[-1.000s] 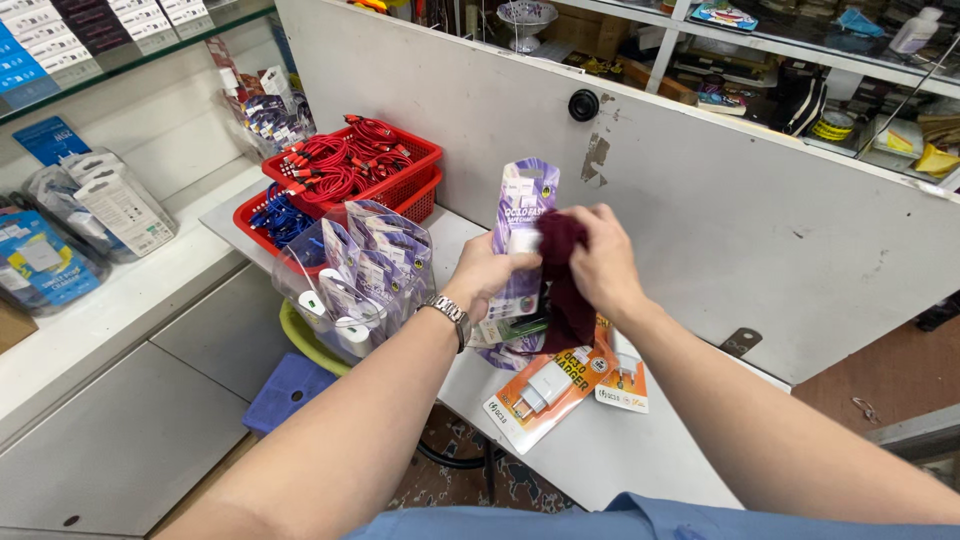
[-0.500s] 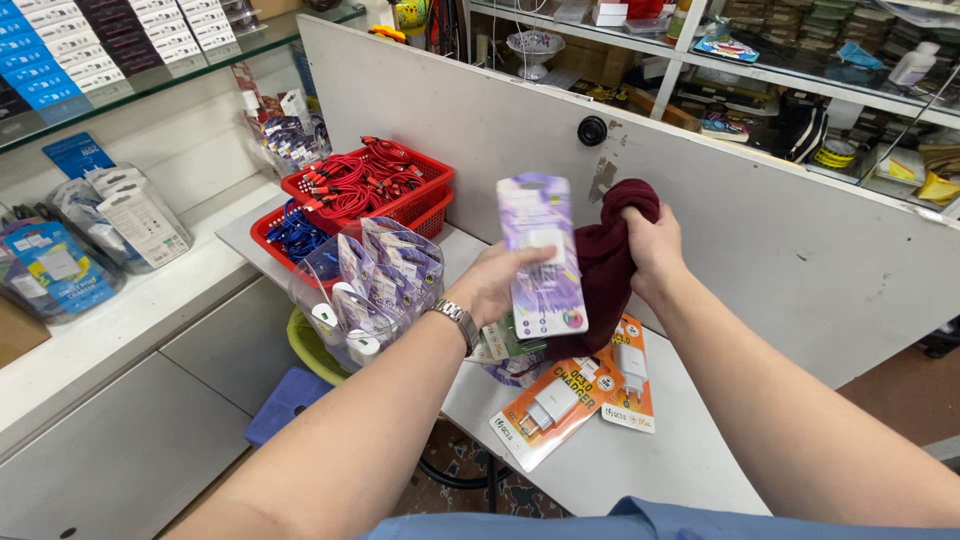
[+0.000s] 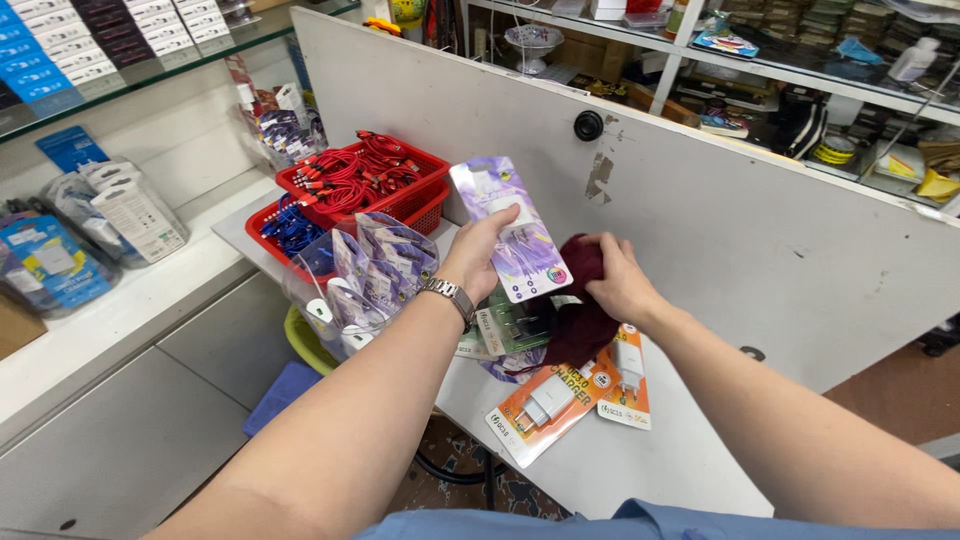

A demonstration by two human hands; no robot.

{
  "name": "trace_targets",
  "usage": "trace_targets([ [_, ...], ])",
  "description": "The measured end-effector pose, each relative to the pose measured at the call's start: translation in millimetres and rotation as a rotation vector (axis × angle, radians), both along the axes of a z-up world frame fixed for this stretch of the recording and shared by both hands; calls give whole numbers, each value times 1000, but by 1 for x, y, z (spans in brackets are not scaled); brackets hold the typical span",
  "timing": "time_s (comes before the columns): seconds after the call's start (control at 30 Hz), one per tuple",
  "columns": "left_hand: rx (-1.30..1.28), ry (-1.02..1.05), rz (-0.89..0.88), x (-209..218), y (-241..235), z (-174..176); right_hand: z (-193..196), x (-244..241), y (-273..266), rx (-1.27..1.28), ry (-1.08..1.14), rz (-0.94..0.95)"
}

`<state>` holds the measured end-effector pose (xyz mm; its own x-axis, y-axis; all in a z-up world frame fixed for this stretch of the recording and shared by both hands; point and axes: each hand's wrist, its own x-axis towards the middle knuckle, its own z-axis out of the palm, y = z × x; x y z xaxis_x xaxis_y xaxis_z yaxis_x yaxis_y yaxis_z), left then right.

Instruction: The person wipes the packaging of various electronic accessories, including chargers and cables, with a maroon cloth. They then place the items into a clear plastic display stand on the counter and later move the stand to a glass shelf.

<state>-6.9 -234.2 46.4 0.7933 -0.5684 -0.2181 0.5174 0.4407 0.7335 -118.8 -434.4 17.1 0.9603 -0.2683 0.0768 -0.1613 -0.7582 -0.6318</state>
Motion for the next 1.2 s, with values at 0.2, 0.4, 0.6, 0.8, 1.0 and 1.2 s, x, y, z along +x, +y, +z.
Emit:
trace_targets([
  [0.2, 454, -534, 59, -21, 27, 19, 47, 55, 13, 793, 143, 174],
  [0.4, 585, -768, 152, 5, 89, 37, 95, 96, 84, 833, -308, 178],
  [0.6, 1585, -1079, 97, 5, 172, 11, 100, 101, 146, 760, -641, 120],
  [0.8, 1481, -1192, 200, 3, 198, -4, 86, 107, 171, 484, -830, 49],
  [1.0, 1479, -1268, 229, -10, 177, -5, 86, 113, 152, 497, -902, -11],
  [1.2, 1480, -1471, 341, -14, 164, -2, 83, 109, 139, 581, -816, -56],
])
